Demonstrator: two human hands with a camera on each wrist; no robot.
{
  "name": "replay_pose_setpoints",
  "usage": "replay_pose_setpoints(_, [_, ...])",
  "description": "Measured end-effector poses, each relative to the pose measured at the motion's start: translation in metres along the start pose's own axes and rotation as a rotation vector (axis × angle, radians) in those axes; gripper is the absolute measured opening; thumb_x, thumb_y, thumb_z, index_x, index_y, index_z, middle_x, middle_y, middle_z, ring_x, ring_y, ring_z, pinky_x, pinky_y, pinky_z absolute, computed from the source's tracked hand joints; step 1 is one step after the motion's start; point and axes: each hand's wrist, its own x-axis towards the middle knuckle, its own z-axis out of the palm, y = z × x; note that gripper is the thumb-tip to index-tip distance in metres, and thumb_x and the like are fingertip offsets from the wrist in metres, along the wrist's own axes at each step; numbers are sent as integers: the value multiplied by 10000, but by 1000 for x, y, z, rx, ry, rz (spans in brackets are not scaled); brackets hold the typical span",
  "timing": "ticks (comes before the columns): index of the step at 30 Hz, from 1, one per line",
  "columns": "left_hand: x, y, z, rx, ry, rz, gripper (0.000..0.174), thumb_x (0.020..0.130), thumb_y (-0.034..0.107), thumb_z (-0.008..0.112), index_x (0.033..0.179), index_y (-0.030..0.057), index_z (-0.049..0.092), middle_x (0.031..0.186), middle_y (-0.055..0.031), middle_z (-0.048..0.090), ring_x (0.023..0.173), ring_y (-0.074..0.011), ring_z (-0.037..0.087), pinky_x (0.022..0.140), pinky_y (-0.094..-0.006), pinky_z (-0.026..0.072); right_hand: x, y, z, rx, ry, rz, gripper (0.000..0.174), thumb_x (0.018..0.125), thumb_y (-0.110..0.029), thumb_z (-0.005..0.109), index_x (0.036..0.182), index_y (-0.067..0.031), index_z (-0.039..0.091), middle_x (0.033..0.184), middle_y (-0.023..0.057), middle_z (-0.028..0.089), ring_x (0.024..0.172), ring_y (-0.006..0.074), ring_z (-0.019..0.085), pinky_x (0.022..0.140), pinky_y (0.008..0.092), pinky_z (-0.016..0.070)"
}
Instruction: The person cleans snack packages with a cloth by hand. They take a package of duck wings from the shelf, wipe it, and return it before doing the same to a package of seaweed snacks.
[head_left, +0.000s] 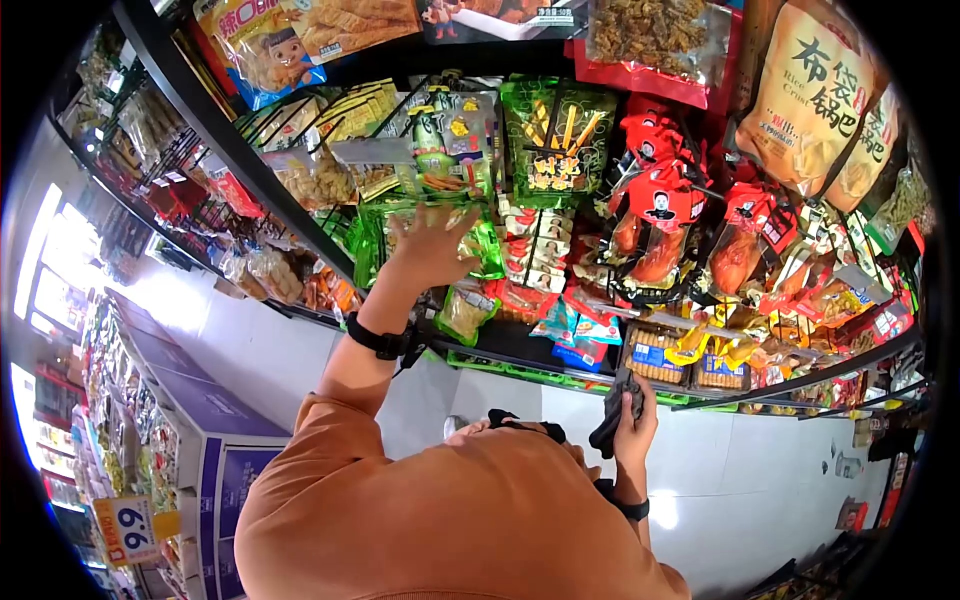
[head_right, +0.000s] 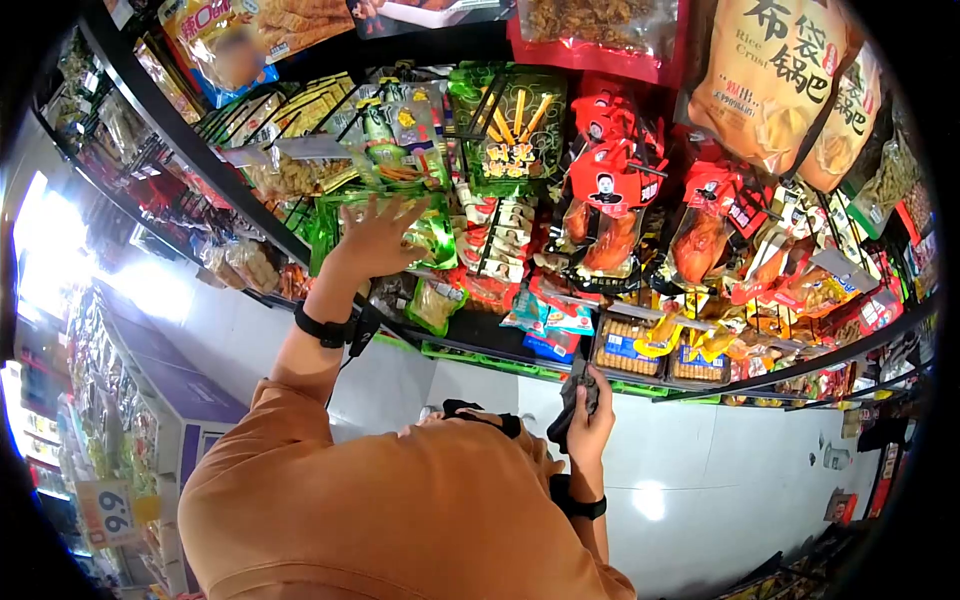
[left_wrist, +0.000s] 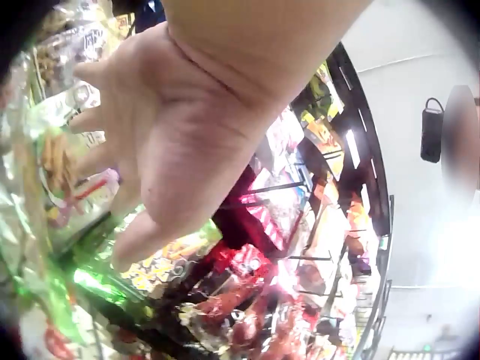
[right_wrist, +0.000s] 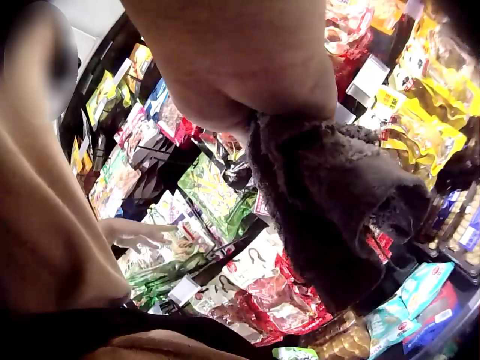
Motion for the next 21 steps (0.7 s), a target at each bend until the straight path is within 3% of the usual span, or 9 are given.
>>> replay_pose_setpoints(2, [16,20,-20,-91,13,14,780,847,489,558,1500,257,201,1491,-190,299,1336,-470,306,1043,-688,211,0,-3,-3,-5,26,-14,274,943,-35,534,1213,16,533,1148,135,597,1016,185,567,913,291,429])
replay_pose_setpoints(4, [58,25,-11,-1074,41,70,855,844,440,638,1512,226,149,1438,-171,399,1351,-363,347,1044,-548,332,-1,-2,-6,-20,43,-21,272,946,-37,532,1213,14,533,1137,133,600,1005,181,570,905,288,433])
replay_pose_setpoints(6, [104,40,12,-1509,81,-201,920,834,374,681,1517,199,90,1418,-209,417,1336,-322,378,1019,-467,383,-2,4,-8,-48,70,-106,282,951,-43,530,1230,-5,532,1033,109,641,882,133,596,802,264,474])
replay_pose_setpoints(10, [135,79,8,-1558,185,-329,995,814,311,715,1507,121,26,1424,-241,343,1251,-337,407,1015,-505,376,-7,7,-24,-61,118,-108,272,956,-51,525,1224,-6,537,1038,105,643,887,136,599,810,266,476])
replay_pose_setpoints(12, [173,87,37,-1387,251,-545,910,757,228,778,1430,5,206,1312,-236,497,1174,-292,528,935,-379,459,-14,4,-38,-137,145,-105,273,955,-55,526,1223,-2,538,1074,111,638,931,153,596,839,276,471])
replay_pose_setpoints(14, [244,77,122,-1397,543,-375,959,750,281,785,1434,-7,177,1346,-263,449,1159,-313,536,941,-380,465,-18,12,-51,-111,188,-60,268,949,-52,527,1209,12,545,1162,127,598,1063,193,550,944,303,418])
replay_pose_setpoints(16, [172,94,48,-1182,384,-497,1020,711,359,809,1413,-53,195,1340,-289,441,1154,-361,535,940,-401,467,-24,28,-67,-119,227,-20,272,949,-61,531,1210,12,545,1178,126,597,1073,194,547,951,305,416])
replay_pose_setpoints(18, [162,93,59,-1241,556,-277,976,699,358,817,1376,-86,271,1279,-302,493,1146,-371,540,920,-417,470,-30,35,-78,-83,251,30,277,950,-65,533,1217,8,540,1180,120,596,1071,190,546,949,305,421])
replay_pose_setpoints(21, [149,102,69,-1179,569,-356,949,680,486,801,1310,-105,407,1149,-249,602,1070,-345,593,889,-397,470,-35,52,-93,-157,257,7,295,957,-80,535,1242,-5,523,1187,131,601,1036,181,568,903,309,464])
